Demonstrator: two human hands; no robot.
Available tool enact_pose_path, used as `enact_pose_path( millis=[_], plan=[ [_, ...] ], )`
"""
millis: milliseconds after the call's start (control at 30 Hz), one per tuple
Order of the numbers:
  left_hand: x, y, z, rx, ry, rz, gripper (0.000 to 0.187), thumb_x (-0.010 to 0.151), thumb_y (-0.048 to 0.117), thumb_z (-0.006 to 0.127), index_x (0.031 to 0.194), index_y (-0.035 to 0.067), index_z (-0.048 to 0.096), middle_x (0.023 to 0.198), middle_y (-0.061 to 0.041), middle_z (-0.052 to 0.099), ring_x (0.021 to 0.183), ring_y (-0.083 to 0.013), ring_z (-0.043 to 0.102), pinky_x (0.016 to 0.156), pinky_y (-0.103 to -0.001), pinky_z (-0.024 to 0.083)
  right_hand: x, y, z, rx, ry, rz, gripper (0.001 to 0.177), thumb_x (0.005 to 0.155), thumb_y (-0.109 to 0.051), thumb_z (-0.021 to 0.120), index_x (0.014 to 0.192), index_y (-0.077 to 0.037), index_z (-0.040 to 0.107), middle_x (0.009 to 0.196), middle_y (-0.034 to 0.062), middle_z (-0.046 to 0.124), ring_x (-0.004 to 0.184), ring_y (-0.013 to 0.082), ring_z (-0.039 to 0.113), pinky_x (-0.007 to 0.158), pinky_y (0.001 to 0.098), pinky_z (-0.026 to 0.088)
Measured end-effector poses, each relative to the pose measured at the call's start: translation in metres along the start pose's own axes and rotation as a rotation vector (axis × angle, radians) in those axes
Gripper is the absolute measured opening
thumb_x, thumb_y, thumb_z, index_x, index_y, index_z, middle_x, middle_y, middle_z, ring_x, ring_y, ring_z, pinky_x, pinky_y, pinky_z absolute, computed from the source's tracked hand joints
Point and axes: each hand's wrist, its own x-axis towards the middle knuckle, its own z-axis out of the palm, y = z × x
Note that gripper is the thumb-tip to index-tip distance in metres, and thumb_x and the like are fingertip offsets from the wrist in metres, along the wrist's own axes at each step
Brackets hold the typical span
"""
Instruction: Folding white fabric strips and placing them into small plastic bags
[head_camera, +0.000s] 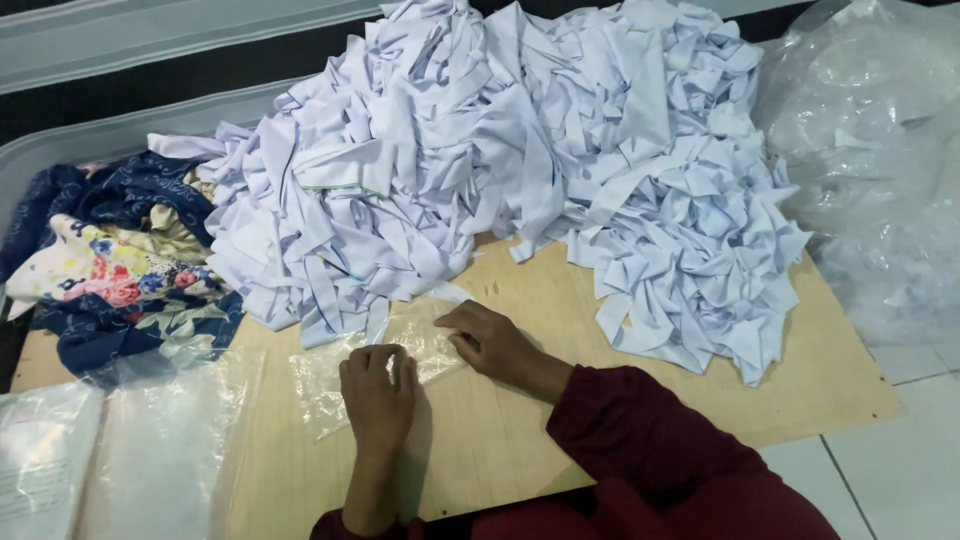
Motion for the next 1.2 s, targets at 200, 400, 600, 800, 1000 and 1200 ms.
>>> enact_pose_path(
  millis=[200,400,600,800,1000,1200],
  plan=[
    [-0.004,-0.011,0.003,0.08,-0.003,-0.116,0.02,0.093,0.013,0.066,0.113,0.014,0.072,0.112,-0.012,0.064,0.105,-0.0365,0.054,0.085,-0.048,0.048,0.006,0.006,-0.005,-0.111,0.156,-0.249,0.031,0.09,0.005,0.072,0.116,-0.011,0.068,0.101,0.0063,0.07,0.091,0.0231,0.065,0.08,0.0355,0.049],
    [0.017,0.018,-0.019,0.022,0.022,-0.053,0.023,0.093,0.013,0.067,0.116,0.01,0.069,0.109,-0.013,0.062,0.105,-0.0334,0.054,0.087,-0.046,0.048,0.011,-0.007,-0.009,0.033,0.179,-0.121,0.018,0.093,-0.001,0.073,0.11,-0.008,0.073,0.099,0.0059,0.068,0.092,0.0202,0.066,0.08,0.0302,0.055],
    [0.075,0.053,-0.033,-0.148,0.12,0.158,0.019,0.086,0.003,0.07,0.102,0.012,0.068,0.093,-0.009,0.06,0.09,-0.0334,0.063,0.076,-0.042,0.054,0.049,-0.014,-0.018,0.13,0.26,-0.081,0.01,0.093,-0.004,0.073,0.102,-0.006,0.077,0.092,0.0107,0.07,0.078,0.0255,0.071,0.066,0.0328,0.06],
    [0.192,0.084,-0.047,-0.36,0.199,0.19,0.014,0.091,-0.001,0.07,0.104,0.005,0.07,0.095,-0.011,0.066,0.086,-0.0299,0.07,0.068,-0.035,0.059,0.16,-0.023,-0.052,0.011,0.447,-0.258,0.01,0.093,-0.006,0.076,0.103,-0.009,0.078,0.094,0.0062,0.07,0.078,0.0202,0.071,0.064,0.0284,0.06],
    [0.316,0.049,0.063,-0.297,0.386,0.108,0.028,0.083,0.004,0.074,0.107,0.009,0.061,0.094,-0.011,0.061,0.088,-0.037,0.068,0.076,-0.046,0.057,0.283,0.047,-0.057,-0.326,0.49,-0.31,0.021,0.093,-0.008,0.072,0.114,-0.008,0.07,0.1,0.008,0.061,0.084,0.0286,0.063,0.075,0.0414,0.056],
    [0.32,0.0,0.158,-0.301,0.479,0.014,0.031,0.077,0.005,0.075,0.104,0.005,0.06,0.089,-0.018,0.056,0.089,-0.0445,0.059,0.084,-0.054,0.048,0.292,0.12,-0.029,-0.852,0.356,-0.206,0.02,0.08,-0.011,0.077,0.099,-0.009,0.07,0.096,0.0077,0.056,0.094,0.0284,0.058,0.086,0.0416,0.05]
  ],
)
